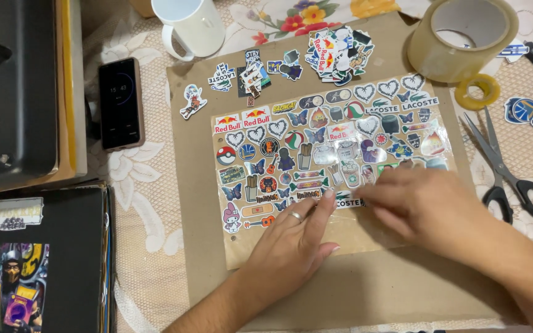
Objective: The person sorts through a large collection of stickers on a table, peeling them from a sheet and arranging them into piles. They use scissors to cut a piece of tape and place it on the sticker sheet.
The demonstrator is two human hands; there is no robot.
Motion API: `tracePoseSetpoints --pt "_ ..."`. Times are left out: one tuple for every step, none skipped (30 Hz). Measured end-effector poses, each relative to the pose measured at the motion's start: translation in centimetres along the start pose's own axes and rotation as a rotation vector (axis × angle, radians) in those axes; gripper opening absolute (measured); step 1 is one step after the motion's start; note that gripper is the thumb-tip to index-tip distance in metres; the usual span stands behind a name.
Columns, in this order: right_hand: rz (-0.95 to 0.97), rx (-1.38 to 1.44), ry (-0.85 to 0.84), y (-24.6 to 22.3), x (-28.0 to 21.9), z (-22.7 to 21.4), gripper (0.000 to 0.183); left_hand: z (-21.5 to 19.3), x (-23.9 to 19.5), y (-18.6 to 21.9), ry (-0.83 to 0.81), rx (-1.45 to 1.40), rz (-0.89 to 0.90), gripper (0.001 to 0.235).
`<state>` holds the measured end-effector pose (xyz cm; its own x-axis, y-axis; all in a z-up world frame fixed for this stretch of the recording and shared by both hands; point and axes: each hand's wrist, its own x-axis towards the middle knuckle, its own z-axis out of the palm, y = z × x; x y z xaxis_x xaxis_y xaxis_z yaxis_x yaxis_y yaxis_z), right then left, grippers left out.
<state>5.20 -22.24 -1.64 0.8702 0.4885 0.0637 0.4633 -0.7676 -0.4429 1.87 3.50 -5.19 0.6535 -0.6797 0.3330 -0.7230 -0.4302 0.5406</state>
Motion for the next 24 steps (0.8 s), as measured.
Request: tracePoseSetpoints --pt "-0.113 -0.122 -0.143 0.4 -0.4 0.8 0.030 -0.2 0.1 0.0 -0.016 -0.012 0.002 0.090" --pt "-0.114 -0.120 -0.139 0.2 -0.5 1.5 0.030 -0.3 0.2 -0.1 -0.018 -0.009 0.003 0.090" --pt "-0.159 -0.179 -0.099 0.0 -0.6 2.3 0.028 -0.3 0.4 -0.1 -0.023 -0.006 -0.006 0.092" --pt "-0.204 -0.235 -0.063 -0.2 -0.8 3.0 0.026 -0.4 0.4 0.0 -0.030 -0.006 -0.019 0.094" --pt "-0.204 -0.230 -0.064 -0.4 -0.7 2.8 0.026 -0.4 0.4 0.0 -0.033 -0.006 -0.023 0.094" --pt "-0.214 -0.280 -0.070 -0.6 -0.6 2.6 0.022 -0.5 0.5 0.0 -0.015 -0.010 -0.004 0.092" --pt "-0.223 -0.329 -0.077 -0.8 -0.5 2.3 0.019 -0.7 0.5 0.0 0.002 -0.014 0.015 0.091" --pt "-0.226 -0.331 -0.074 -0.7 -0.8 2.5 0.019 -0.7 0.6 0.0 0.004 -0.010 0.016 0.091" --pt "-0.192 -0.377 -0.117 -0.6 -1.0 2.7 0.026 -0.8 0.7 0.0 0.001 -0.023 0.017 0.091" --pt "-0.159 -0.423 -0.162 -0.5 -1.3 2.9 0.033 -0.9 0.7 0.1 -0.002 -0.037 0.016 0.092" --pt "-0.161 -0.424 -0.161 -0.8 -1.1 3.5 0.033 -0.9 0.6 0.0 0.000 -0.036 0.016 0.092" --pt "-0.218 -0.411 -0.099 -1.0 -1.0 4.0 0.031 -0.9 0.6 0.0 -0.009 -0.038 0.012 0.090" --pt "-0.275 -0.398 -0.036 -1.3 -1.0 4.5 0.028 -0.9 0.6 0.0 -0.018 -0.040 0.008 0.088" --pt "-0.269 -0.400 -0.036 -1.2 -1.1 4.5 0.028 -0.8 0.5 -0.1 -0.020 -0.044 0.012 0.088" --pt "-0.239 -0.390 -0.093 -1.1 -1.1 4.4 0.035 -0.7 0.4 -0.1 -0.021 -0.057 0.004 0.086" --pt "-0.213 -0.380 -0.148 -1.0 -1.0 4.4 0.043 -0.7 0.3 -0.2 -0.020 -0.065 -0.007 0.085" --pt "-0.213 -0.383 -0.146 -0.8 -1.2 4.4 0.043 -0.6 0.4 -0.2 -0.018 -0.064 -0.004 0.085" --pt "-0.187 -0.408 -0.175 -0.6 -1.4 4.3 0.037 -0.6 0.4 -0.2 -0.030 -0.064 -0.016 0.086" --pt "-0.161 -0.434 -0.203 -0.5 -1.5 4.3 0.032 -0.6 0.3 -0.1 -0.042 -0.064 -0.027 0.086" --pt "-0.169 -0.440 -0.201 -0.6 -1.4 4.4 0.032 -0.2 0.2 -0.2 -0.033 -0.058 -0.028 0.086" --pt "-0.224 -0.428 -0.129 -0.8 -1.2 4.6 0.033 0.1 0.1 -0.3 -0.057 -0.061 -0.078 0.093" --pt "-0.278 -0.417 -0.056 -0.9 -1.0 4.6 0.033 0.4 0.0 -0.5 -0.081 -0.063 -0.126 0.100" --pt "-0.287 -0.424 -0.051 -0.9 -0.9 4.3 0.033 0.3 0.1 -0.6 -0.071 -0.057 -0.126 0.100" --pt "-0.205 -0.391 -0.097 -0.9 -0.9 4.1 0.033 0.2 0.2 -0.6 -0.091 -0.085 -0.146 0.094"
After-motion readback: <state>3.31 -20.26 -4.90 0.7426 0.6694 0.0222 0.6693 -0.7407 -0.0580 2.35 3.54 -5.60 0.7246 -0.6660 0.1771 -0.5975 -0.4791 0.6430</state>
